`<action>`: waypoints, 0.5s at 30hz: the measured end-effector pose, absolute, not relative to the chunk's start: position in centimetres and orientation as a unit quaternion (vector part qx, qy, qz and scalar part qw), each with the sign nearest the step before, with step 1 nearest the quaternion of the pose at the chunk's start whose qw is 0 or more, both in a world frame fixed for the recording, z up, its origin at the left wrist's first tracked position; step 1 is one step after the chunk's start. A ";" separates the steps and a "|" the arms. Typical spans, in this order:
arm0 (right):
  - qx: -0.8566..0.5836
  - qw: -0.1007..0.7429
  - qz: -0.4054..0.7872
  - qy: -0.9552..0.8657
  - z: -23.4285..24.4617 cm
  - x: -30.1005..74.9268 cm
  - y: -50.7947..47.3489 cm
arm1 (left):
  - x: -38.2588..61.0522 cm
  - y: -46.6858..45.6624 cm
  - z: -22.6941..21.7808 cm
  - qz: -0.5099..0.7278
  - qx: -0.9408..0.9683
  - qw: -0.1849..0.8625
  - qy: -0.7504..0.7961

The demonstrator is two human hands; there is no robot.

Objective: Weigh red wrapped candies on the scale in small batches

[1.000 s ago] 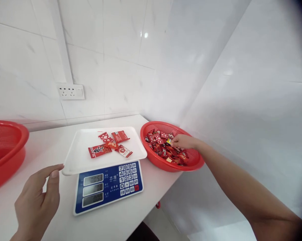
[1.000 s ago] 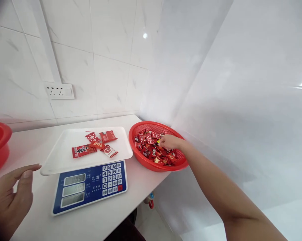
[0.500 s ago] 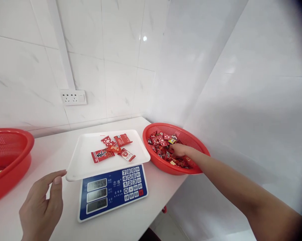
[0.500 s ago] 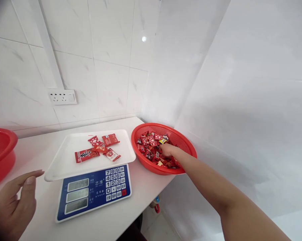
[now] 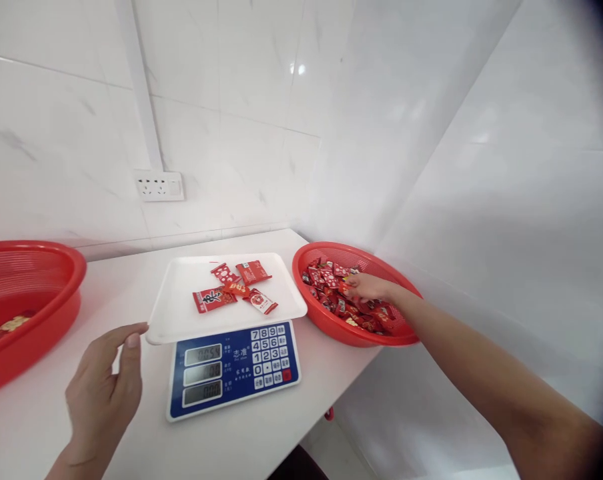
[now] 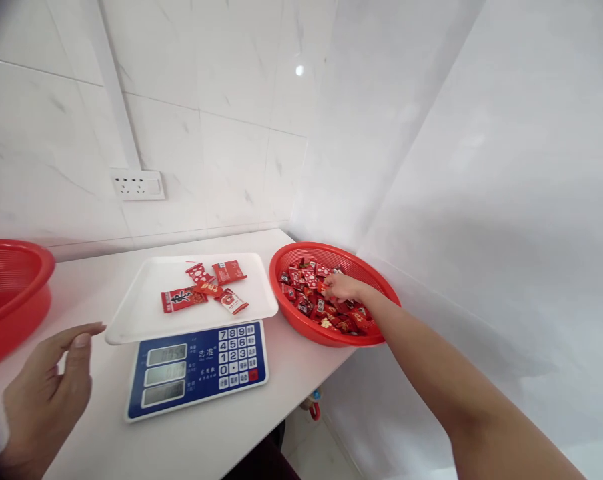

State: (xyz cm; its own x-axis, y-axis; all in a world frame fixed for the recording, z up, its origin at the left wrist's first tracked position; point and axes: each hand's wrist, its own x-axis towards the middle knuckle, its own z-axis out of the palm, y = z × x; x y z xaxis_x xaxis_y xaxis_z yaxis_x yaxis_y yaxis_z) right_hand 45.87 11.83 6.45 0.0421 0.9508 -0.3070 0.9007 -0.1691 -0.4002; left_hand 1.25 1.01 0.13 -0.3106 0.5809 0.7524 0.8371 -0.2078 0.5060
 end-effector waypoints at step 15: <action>-0.559 0.186 0.234 -0.773 9.1 33.2 10.8 | 1.3 0.7 0.4 -0.540 -0.608 0.138 -0.565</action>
